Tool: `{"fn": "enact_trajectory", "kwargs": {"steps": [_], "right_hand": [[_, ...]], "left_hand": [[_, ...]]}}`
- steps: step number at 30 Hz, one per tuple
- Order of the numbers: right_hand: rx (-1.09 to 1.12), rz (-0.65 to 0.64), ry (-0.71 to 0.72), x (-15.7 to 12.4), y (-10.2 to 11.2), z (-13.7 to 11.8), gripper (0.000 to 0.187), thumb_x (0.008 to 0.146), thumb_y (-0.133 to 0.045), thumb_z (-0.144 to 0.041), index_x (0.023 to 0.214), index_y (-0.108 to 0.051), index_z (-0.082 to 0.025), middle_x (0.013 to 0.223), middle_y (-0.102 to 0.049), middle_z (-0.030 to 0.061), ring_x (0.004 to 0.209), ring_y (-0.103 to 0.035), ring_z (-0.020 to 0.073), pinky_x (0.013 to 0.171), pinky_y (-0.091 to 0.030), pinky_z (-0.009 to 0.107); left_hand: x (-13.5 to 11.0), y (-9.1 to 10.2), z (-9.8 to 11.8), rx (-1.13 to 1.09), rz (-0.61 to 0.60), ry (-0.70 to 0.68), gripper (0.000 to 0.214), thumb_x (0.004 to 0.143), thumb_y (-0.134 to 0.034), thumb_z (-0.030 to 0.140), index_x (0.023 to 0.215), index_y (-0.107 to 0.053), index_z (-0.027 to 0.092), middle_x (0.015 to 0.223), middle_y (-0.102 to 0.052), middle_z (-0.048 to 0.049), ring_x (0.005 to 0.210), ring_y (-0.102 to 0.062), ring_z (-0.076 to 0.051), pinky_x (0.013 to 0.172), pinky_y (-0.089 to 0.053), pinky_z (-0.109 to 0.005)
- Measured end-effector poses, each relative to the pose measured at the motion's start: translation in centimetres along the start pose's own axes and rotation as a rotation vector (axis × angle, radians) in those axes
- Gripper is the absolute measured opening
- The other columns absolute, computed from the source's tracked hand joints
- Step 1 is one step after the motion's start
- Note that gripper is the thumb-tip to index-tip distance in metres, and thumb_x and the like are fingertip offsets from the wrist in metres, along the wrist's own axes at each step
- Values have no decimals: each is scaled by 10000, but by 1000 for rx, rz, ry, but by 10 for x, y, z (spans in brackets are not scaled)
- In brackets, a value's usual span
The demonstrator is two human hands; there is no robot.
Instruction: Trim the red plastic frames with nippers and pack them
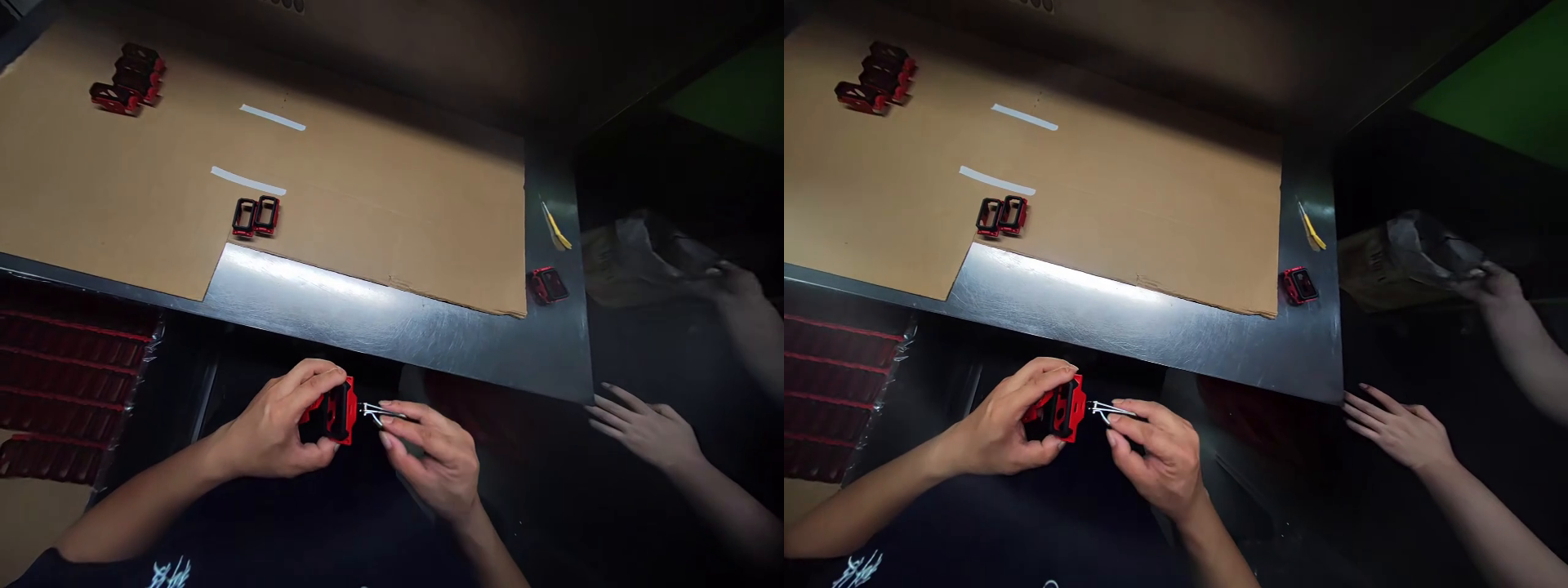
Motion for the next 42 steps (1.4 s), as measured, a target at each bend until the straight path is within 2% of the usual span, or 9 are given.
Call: {"fn": "enact_trajectory", "kwargs": {"steps": [2,8,13,21,27,31,36,42], "right_hand": [[-26,-45,58,-3,-4,-10,256,802,-746,-56,1010,-754,-205,1011,-778,86,889,-761,193,745,-644,282],[31,-65,130,4,-15,-23,192,838,-740,-128,1005,-744,-221,1028,-780,81,815,-752,172,678,-620,281],[-26,-101,180,8,-17,-28,198,824,-760,-152,1001,-741,-238,1012,-786,87,729,-742,177,636,-615,294],[-37,-102,185,6,-16,-29,186,827,-751,-149,994,-741,-230,1038,-783,85,681,-719,159,592,-592,280],[-40,-116,195,6,-15,-29,144,847,-737,-158,979,-734,-216,1028,-783,90,683,-714,153,583,-582,274],[-53,-149,176,6,-15,-28,116,867,-727,-183,972,-743,-230,1026,-787,74,640,-698,139,555,-569,266],[-60,-212,154,8,-14,-29,111,898,-708,-197,1000,-751,-208,1051,-785,86,705,-744,151,609,-608,253],[-88,-246,145,10,-14,-33,136,933,-664,-202,1040,-741,-233,1048,-789,60,844,-774,159,702,-638,231]], "left_hand": [[1,-1,0,1,-3,-16,773,754,-689,126,1466,-403,221,1306,-572,-144,1197,-610,-237,966,-585,-403],[2,-3,0,-52,0,-81,810,767,-701,151,1504,-370,215,1350,-554,-170,1240,-589,-276,991,-575,-444],[-2,0,0,-51,17,-57,824,767,-683,142,1519,-361,236,1339,-557,-167,1224,-598,-285,973,-584,-446],[-1,-1,2,-30,-5,-32,827,768,-666,117,1528,-362,237,1341,-552,-159,1238,-594,-275,985,-581,-422],[-1,-3,2,-23,-20,-33,842,772,-677,121,1537,-350,245,1344,-547,-166,1243,-588,-286,990,-577,-452],[-1,-3,3,-29,-18,-47,858,774,-676,109,1547,-337,259,1330,-550,-167,1212,-608,-288,942,-599,-441],[-1,-2,4,-19,-23,-68,869,774,-682,91,1553,-336,260,1303,-555,-169,1181,-615,-277,907,-602,-426],[-3,-2,0,-41,-54,-57,879,785,-723,130,1556,-332,286,1302,-569,-162,1182,-613,-282,922,-591,-443]]}}
Point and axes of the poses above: each hand's wrist, its own x-axis towards the middle knuckle, its own y-axis out of the back of the hand, z = x × y, the point moved 6 cm from there along x, towards the middle knuckle
